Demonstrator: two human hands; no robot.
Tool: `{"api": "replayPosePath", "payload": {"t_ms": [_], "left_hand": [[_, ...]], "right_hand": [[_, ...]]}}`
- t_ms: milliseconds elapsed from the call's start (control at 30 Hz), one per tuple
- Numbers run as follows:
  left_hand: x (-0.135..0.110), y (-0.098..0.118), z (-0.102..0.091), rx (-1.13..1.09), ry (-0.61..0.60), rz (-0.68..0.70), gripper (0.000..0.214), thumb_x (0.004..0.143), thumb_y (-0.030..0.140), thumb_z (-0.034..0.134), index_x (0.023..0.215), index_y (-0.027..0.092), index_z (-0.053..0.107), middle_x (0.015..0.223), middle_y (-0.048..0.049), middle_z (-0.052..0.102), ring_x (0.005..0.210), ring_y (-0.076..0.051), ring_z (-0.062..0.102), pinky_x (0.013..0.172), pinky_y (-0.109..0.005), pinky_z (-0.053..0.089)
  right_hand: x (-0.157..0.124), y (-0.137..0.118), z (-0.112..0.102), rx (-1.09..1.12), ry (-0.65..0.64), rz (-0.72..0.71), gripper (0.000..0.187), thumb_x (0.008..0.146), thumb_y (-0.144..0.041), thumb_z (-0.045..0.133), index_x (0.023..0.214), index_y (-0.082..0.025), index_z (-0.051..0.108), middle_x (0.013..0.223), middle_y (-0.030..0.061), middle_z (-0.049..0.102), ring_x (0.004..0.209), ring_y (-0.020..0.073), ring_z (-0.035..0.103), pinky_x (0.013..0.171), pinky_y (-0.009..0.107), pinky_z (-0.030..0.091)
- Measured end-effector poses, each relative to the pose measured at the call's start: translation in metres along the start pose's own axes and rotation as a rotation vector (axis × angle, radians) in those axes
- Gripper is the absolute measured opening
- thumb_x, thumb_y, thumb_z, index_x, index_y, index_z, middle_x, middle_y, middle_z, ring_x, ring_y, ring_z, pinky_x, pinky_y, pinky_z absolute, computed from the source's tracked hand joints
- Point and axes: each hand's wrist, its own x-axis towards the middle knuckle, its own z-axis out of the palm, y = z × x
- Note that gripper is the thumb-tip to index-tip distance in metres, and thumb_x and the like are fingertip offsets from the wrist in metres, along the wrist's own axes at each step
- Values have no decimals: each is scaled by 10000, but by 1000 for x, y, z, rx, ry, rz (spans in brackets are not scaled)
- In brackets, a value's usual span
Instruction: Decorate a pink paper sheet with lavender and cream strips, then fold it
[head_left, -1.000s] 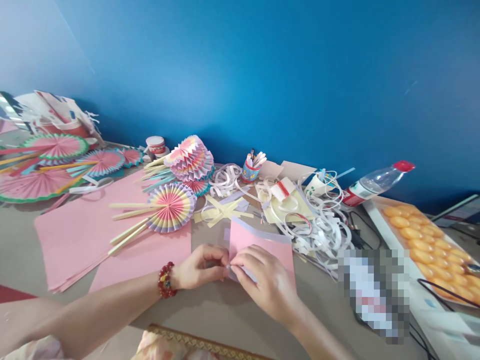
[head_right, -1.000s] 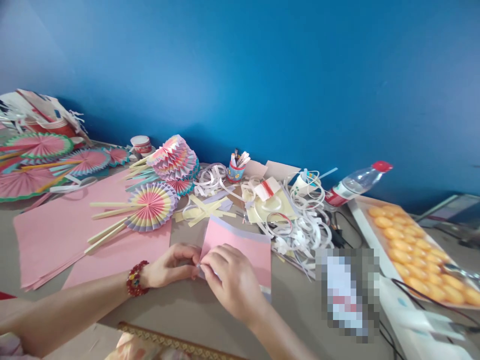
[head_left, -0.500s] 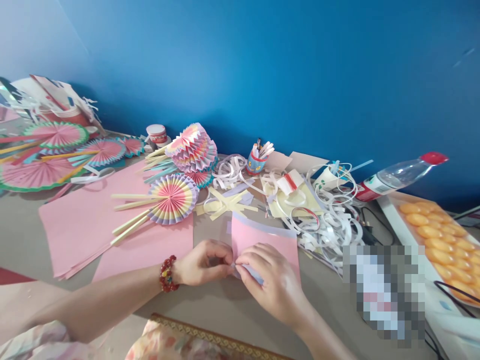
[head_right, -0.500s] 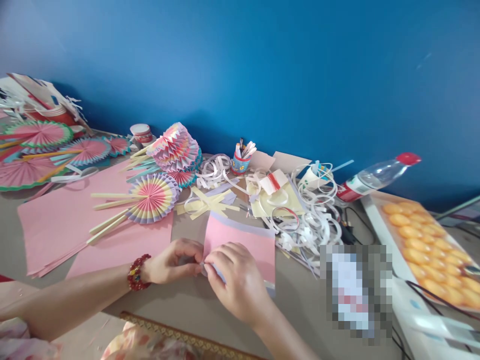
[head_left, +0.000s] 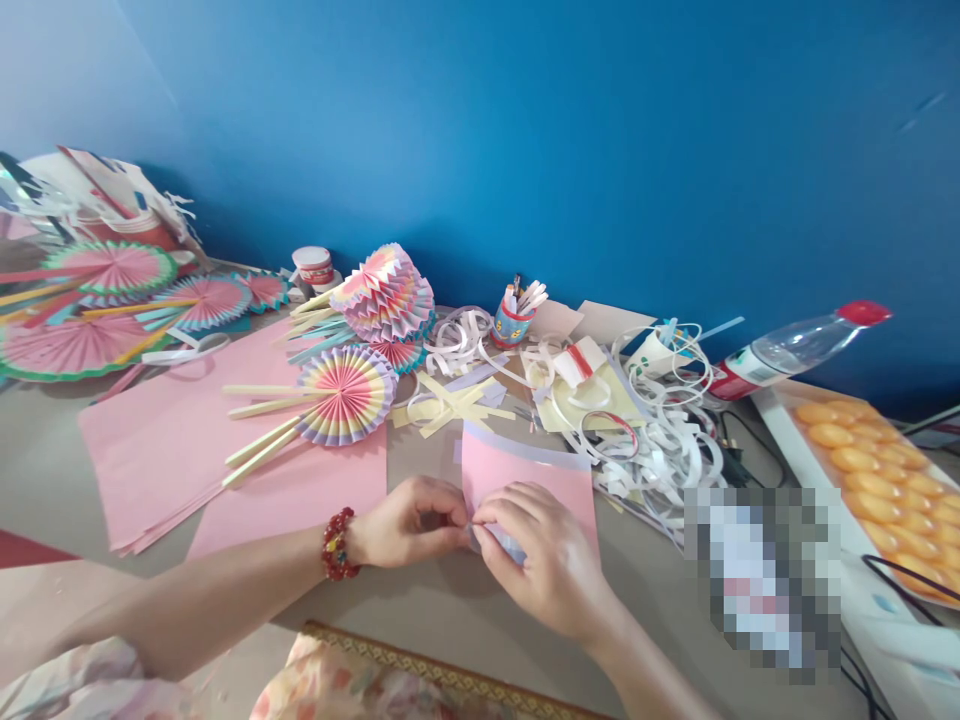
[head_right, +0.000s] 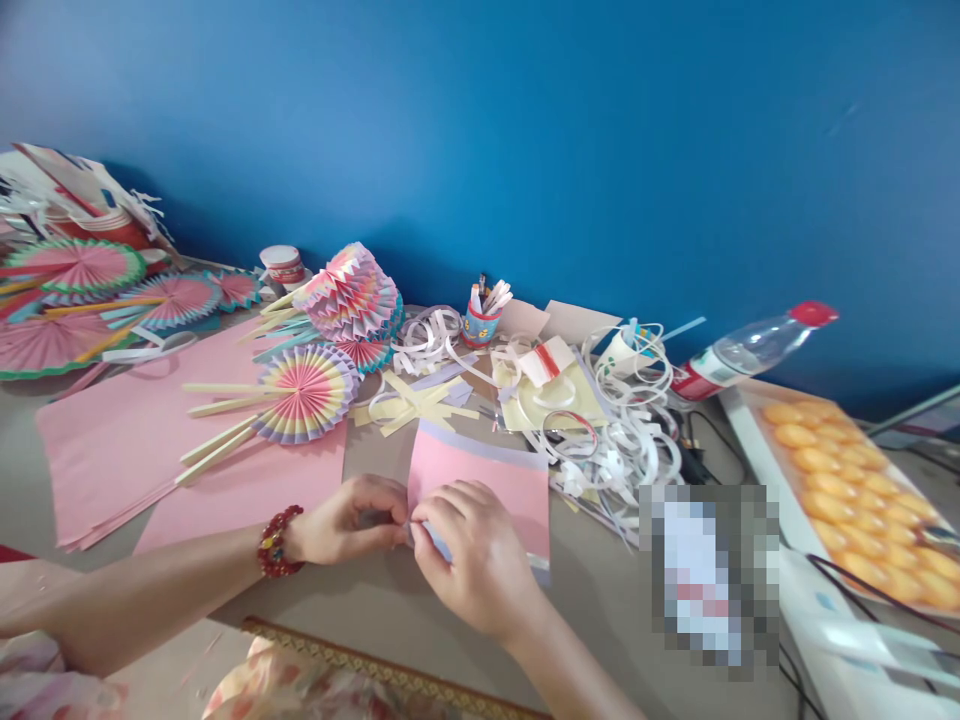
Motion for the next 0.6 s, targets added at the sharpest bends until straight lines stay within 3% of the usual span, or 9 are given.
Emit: {"api": "replayPosePath", "payload": {"t_ms": [600], "left_hand": [[1,1,0,-27,-15,-1,212,908,281,612,807,115,696,758,-79,676,706,-144,604,665,-216,456]], "right_hand": [[1,4,-1,-53,-7,-67,105,921,-140,509,864,-185,584,808,15,638,775,158,548,761,318,380]]}}
